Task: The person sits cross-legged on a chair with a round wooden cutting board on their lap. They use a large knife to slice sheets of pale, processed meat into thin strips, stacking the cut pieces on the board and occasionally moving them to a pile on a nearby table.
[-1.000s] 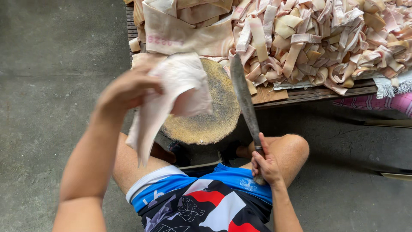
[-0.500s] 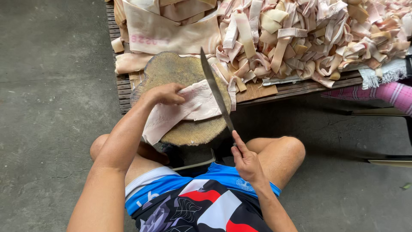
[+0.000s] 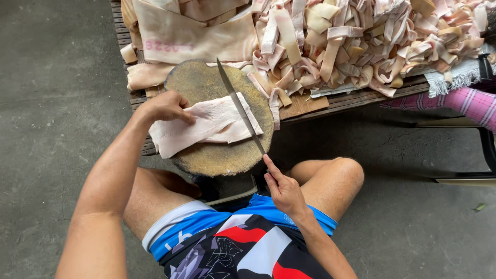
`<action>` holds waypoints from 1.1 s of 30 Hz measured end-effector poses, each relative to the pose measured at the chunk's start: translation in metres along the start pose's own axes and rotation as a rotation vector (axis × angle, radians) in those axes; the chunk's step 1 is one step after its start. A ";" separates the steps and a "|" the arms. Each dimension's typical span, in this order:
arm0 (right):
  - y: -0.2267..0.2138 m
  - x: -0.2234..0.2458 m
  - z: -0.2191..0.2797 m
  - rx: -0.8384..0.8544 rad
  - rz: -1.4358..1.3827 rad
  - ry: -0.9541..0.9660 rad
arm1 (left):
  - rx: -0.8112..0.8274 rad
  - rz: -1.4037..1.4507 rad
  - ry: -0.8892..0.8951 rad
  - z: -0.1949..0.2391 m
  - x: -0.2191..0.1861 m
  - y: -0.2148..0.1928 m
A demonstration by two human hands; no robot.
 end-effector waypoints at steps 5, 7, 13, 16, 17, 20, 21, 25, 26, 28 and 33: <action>0.019 -0.012 0.003 -0.015 0.104 -0.015 | -0.105 0.200 0.190 -0.004 -0.006 -0.001; 0.038 -0.023 -0.003 0.021 0.223 -0.004 | -0.038 0.147 0.027 0.004 -0.002 -0.004; 0.042 -0.032 0.004 0.033 0.115 0.138 | 0.164 -0.006 -0.064 0.046 0.026 -0.013; 0.038 -0.021 0.001 -0.043 0.128 -0.057 | 0.098 0.537 -0.005 0.047 0.037 -0.032; 0.039 -0.025 0.003 -0.034 0.015 0.070 | 0.063 0.757 -0.049 0.050 0.045 -0.034; 0.042 -0.035 0.007 -0.022 -0.321 0.355 | 0.067 1.460 -0.092 0.056 0.056 -0.022; 0.043 -0.036 0.007 -0.043 -0.431 0.396 | 0.005 1.459 -0.156 0.060 0.057 -0.013; 0.045 -0.031 0.006 -0.033 -0.103 0.167 | -0.237 1.263 -0.355 0.086 0.035 0.023; 0.046 -0.029 0.005 -0.052 -0.003 0.079 | -0.292 1.169 -0.402 0.095 0.026 0.031; 0.049 -0.027 0.002 -0.085 0.198 -0.104 | -0.419 1.073 -0.415 0.104 0.006 0.025; 0.052 -0.032 0.005 -0.032 0.235 -0.035 | -0.514 0.813 -0.477 0.073 -0.027 -0.013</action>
Point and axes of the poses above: each hand's wrist, its own z-axis away from the middle knuckle, its own y-axis out of the palm, x = y × z, the point moved 4 cm from there along -z, towards the middle knuckle, and after that the axes turned 15 degrees about -y, right-handed, at the moved point
